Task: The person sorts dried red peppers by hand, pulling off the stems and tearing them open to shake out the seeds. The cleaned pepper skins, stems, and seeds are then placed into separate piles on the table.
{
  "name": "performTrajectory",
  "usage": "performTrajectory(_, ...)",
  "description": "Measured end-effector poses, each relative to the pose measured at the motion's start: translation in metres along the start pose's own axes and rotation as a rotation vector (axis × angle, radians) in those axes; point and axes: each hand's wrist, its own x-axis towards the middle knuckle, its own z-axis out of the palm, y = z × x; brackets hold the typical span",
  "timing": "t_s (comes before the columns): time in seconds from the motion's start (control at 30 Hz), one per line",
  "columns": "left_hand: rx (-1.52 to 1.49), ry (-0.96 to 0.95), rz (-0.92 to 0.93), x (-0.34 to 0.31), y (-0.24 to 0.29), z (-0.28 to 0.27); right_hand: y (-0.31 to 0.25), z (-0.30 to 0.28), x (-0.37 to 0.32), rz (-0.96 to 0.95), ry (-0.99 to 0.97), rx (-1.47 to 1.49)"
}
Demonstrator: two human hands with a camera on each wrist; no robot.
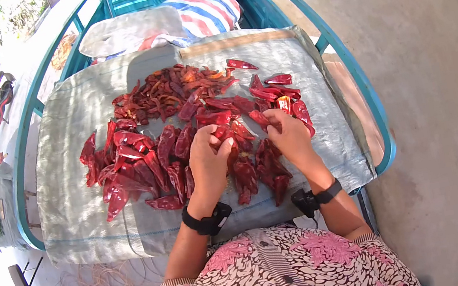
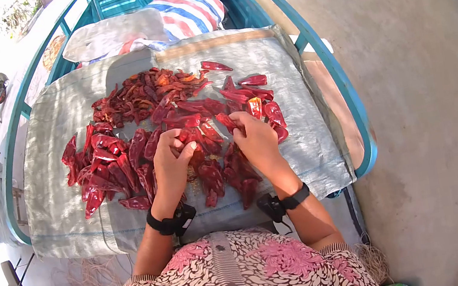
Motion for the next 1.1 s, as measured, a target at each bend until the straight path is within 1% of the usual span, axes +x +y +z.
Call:
performTrajectory(0.1, -0.035, 0.007, 0.036, 0.001, -0.004, 0.001, 0.002, -0.011, -0.001, 0.081, -0.013, 0.072)
performTrajectory(0.17, 0.059, 0.066, 0.188, 0.0, -0.006, 0.001, 0.02, -0.01, 0.002, -0.051, 0.123, -0.15)
performTrajectory(0.2, 0.106, 0.096, 0.266, 0.0, -0.006, 0.001, 0.017, -0.011, 0.005, -0.118, 0.191, -0.261)
performTrajectory(0.3, 0.22, 0.14, 0.477, 0.0, 0.0, 0.0, -0.01, -0.019, 0.0, 0.15, 0.027, 0.195)
performTrajectory(0.33, 0.179, 0.07, 0.446, -0.001, -0.001, 0.002, -0.02, -0.021, -0.002, 0.176, -0.131, 0.32)
performTrajectory(0.4, 0.097, -0.076, 0.384, -0.004, -0.004, 0.008, -0.018, -0.004, -0.012, -0.036, -0.219, 0.473)
performTrajectory(0.43, 0.103, -0.101, 0.38, -0.005, -0.003, 0.011, -0.018, 0.002, -0.014, -0.144, -0.262, 0.546)
performTrajectory(0.47, 0.108, -0.126, 0.375, -0.007, -0.001, 0.014, -0.017, 0.002, -0.013, -0.149, -0.322, 0.534)
performTrajectory(0.5, 0.113, -0.148, 0.369, -0.008, 0.0, 0.015, -0.015, 0.0, -0.012, -0.109, -0.313, 0.511)
performTrajectory(0.57, 0.195, -0.091, 0.392, -0.009, -0.002, 0.016, -0.009, -0.005, -0.011, -0.032, -0.301, 0.465)
performTrajectory(0.63, 0.287, -0.008, 0.392, -0.01, -0.002, 0.016, -0.006, -0.017, -0.005, 0.009, -0.176, 0.263)
performTrajectory(0.7, 0.405, -0.046, 0.366, -0.01, -0.009, 0.015, 0.008, -0.024, 0.007, 0.032, -0.051, 0.062)
performTrajectory(0.73, 0.464, -0.066, 0.354, -0.01, -0.014, 0.016, 0.011, -0.024, 0.011, -0.054, 0.132, -0.169)
performTrajectory(0.83, 0.604, -0.096, 0.244, -0.009, -0.016, 0.022, 0.004, -0.011, 0.016, -0.058, 0.171, -0.164)
performTrajectory(0.87, 0.631, -0.122, 0.207, -0.008, -0.013, 0.023, 0.001, -0.004, 0.016, -0.198, 0.161, -0.191)
performTrajectory(0.97, 0.704, -0.176, 0.123, -0.005, -0.003, 0.023, -0.003, 0.026, 0.018, -0.204, -0.061, -0.133)
performTrajectory(1.07, 0.754, -0.159, 0.118, -0.004, -0.01, 0.024, 0.002, 0.053, 0.025, -0.262, -0.116, -0.291)
performTrajectory(1.1, 0.766, -0.14, 0.13, -0.003, -0.013, 0.025, 0.005, 0.057, 0.027, -0.265, -0.127, -0.281)
